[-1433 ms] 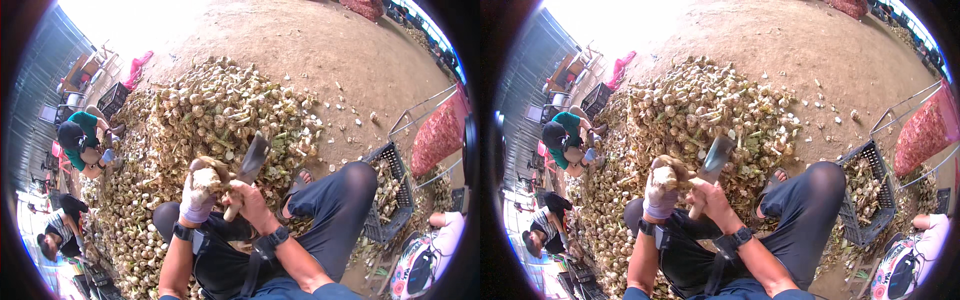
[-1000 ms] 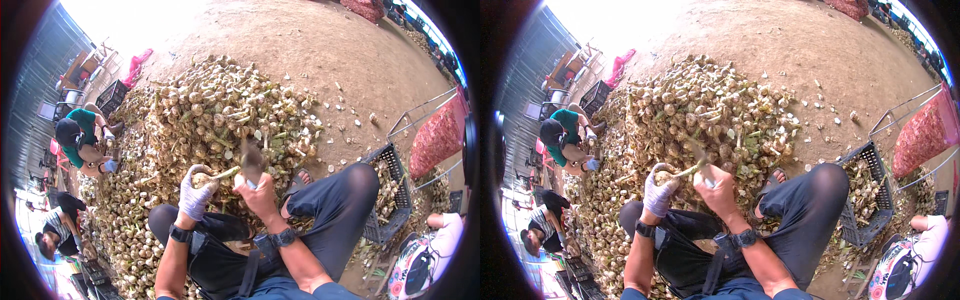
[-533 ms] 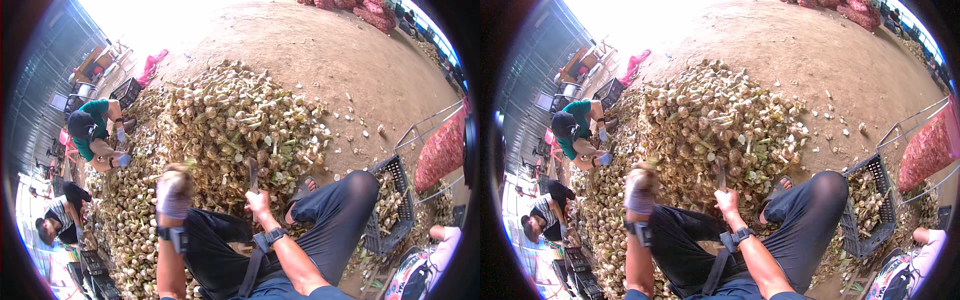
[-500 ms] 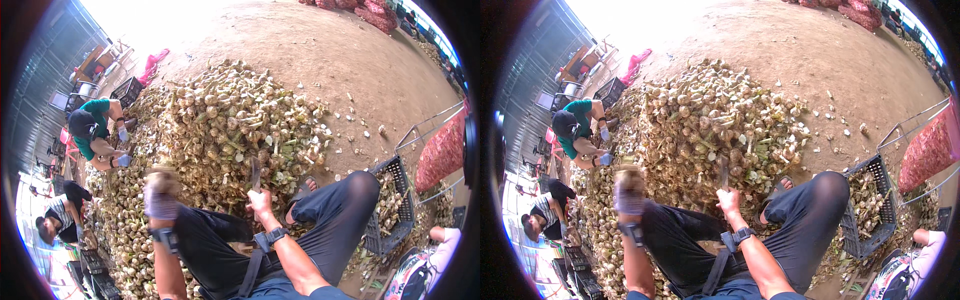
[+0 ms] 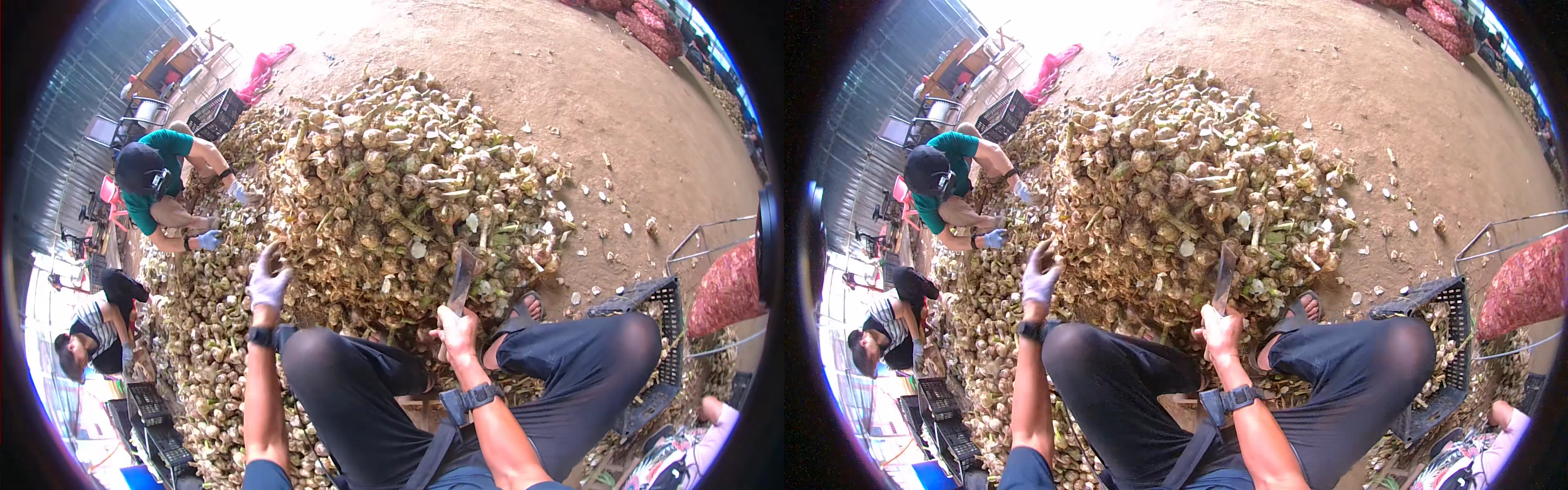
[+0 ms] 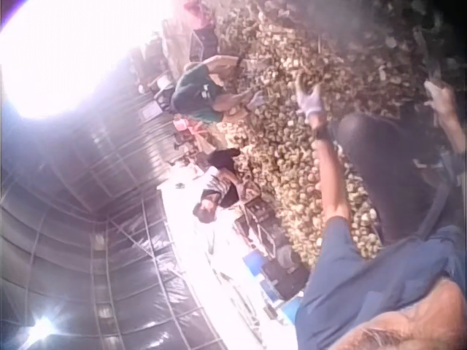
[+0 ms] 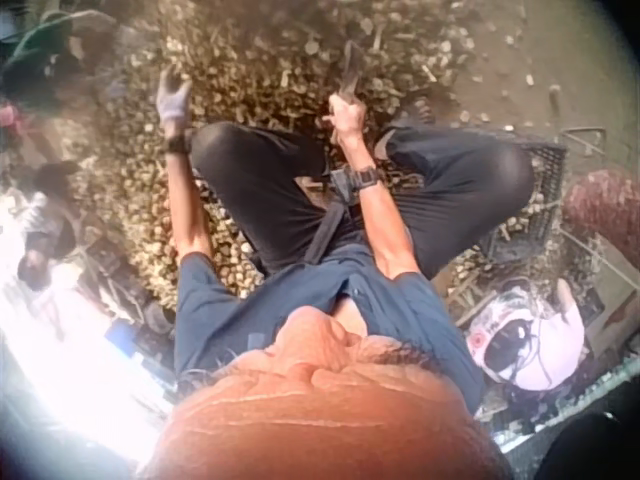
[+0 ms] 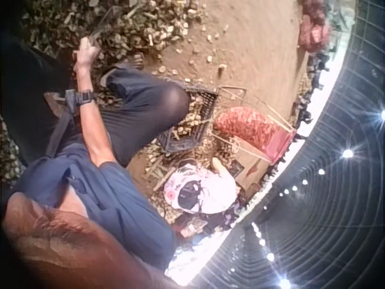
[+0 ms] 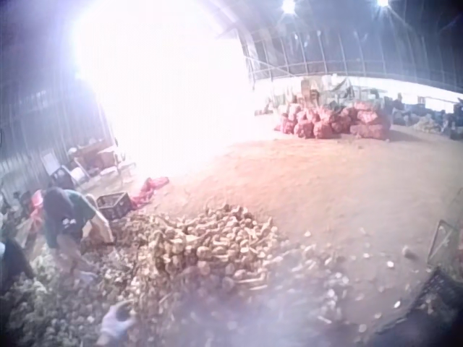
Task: Cleaning and trimming garlic bulbs using a cleaver to remove roots and dirt.
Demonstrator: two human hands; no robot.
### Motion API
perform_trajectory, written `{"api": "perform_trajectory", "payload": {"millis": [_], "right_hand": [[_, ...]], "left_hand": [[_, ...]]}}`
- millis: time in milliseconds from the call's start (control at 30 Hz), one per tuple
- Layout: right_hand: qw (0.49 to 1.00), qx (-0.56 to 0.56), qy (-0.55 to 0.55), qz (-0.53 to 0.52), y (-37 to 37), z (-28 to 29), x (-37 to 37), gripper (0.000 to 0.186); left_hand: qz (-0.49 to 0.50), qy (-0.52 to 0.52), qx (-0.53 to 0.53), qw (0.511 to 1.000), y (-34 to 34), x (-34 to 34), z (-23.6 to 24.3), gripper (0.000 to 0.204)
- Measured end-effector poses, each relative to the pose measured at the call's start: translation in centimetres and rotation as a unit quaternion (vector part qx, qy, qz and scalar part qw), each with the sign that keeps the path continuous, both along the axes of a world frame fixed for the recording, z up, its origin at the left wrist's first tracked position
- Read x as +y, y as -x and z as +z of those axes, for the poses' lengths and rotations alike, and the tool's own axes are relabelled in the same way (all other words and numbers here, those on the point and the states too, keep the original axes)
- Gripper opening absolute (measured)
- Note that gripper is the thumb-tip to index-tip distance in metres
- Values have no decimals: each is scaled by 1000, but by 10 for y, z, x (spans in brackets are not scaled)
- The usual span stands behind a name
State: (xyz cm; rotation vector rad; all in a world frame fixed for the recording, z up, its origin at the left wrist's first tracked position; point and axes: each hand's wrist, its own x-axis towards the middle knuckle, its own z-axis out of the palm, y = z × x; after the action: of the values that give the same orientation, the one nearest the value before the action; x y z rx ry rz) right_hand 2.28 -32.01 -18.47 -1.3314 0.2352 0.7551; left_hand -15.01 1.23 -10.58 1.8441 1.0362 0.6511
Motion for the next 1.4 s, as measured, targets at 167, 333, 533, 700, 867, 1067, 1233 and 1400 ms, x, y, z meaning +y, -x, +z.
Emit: {"api": "perform_trajectory", "payload": {"millis": [167, 333, 533, 700, 867, 1067, 1233, 1400], "right_hand": [[999, -34, 32, 23, 2, -8, 8, 19], [998, -35, 39, 20, 0, 2, 14, 24], [999, -41, 23, 16, 5, 13, 22, 22], [998, -48, -16, 22, 8, 37, 22, 19], [987, -151, -37, 35, 15, 77, 27, 21], [886, -458, 50, 53, 11, 148, 7, 13], [798, -587, 13, 133, 9, 175, -6, 21], [750, -636, 67, 168, 2, 160, -15, 21]], "left_hand": [[-23, -201, 229, 952, -54, 35, -72, 83], [16, -298, 270, 915, -56, 39, -110, 77], [32, -221, 219, 950, -39, 23, -74, 67], [-17, -220, 214, 951, -38, 7, 11, 68], [-141, 167, -112, 969, -45, -25, 106, 62], [-255, 120, -70, 957, -52, -108, 168, 66], [-245, 272, -108, 924, -55, -174, 154, 79], [-298, 66, -36, 951, -64, -179, 119, 76]]}}
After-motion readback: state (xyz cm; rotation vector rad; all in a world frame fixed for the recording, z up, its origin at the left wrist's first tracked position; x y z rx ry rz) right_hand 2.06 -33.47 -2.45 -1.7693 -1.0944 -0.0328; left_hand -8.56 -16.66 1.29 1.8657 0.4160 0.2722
